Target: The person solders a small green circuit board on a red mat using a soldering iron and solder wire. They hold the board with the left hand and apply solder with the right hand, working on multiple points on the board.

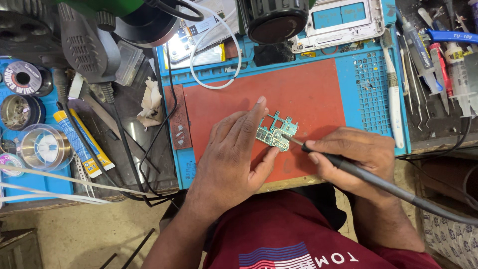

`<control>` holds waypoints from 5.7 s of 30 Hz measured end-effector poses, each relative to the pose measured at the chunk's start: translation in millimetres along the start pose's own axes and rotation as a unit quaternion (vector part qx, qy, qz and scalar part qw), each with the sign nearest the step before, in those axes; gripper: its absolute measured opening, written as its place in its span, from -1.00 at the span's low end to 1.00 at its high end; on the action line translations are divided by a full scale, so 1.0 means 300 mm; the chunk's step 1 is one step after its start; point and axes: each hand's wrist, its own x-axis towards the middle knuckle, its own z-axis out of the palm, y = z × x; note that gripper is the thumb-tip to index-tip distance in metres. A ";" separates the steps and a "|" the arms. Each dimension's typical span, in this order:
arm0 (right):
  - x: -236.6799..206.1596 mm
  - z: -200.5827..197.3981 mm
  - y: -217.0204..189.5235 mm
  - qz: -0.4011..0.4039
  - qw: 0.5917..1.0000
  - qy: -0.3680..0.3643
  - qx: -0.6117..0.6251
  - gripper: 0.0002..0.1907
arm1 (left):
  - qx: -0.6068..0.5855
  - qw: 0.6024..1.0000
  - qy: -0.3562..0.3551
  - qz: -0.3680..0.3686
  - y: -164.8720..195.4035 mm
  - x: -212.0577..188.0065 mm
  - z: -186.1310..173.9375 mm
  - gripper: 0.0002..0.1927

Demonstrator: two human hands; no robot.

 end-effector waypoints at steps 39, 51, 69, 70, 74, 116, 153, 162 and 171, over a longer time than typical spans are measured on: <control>-0.022 -0.034 0.012 0.068 0.996 -0.002 0.052 -0.81 | 0.063 0.998 0.001 -0.026 0.028 0.009 0.016 0.04; 0.032 -0.008 -0.001 -0.020 0.997 -0.068 0.041 -0.82 | -0.034 0.998 -0.043 0.017 0.006 0.004 -0.042 -0.04; 0.049 0.022 -0.027 -0.006 0.997 -0.076 0.003 -0.77 | -0.069 0.996 -0.049 0.020 -0.008 -0.006 -0.041 -0.04; 0.049 0.021 -0.027 -0.005 0.996 -0.084 0.015 -0.76 | -0.069 0.996 -0.049 0.019 -0.008 -0.005 -0.041 -0.04; 0.047 0.017 -0.032 0.006 0.995 -0.098 0.032 -0.73 | -0.067 0.996 -0.048 0.022 -0.008 -0.006 -0.042 -0.05; 0.055 0.012 -0.023 0.010 0.993 -0.116 0.005 -0.72 | -0.083 0.995 -0.062 0.014 -0.011 -0.009 -0.046 -0.02; 0.049 0.005 -0.011 -0.001 0.990 -0.135 0.048 -0.71 | -0.079 0.995 -0.061 0.017 -0.018 -0.015 -0.034 0.02; 0.046 0.004 -0.013 -0.006 0.991 -0.127 0.053 -0.74 | -0.094 0.992 -0.082 0.022 -0.025 -0.016 -0.038 0.02; 0.050 0.008 -0.019 -0.003 0.988 -0.147 0.055 -0.69 | -0.087 0.993 -0.080 0.026 -0.024 -0.020 -0.029 0.03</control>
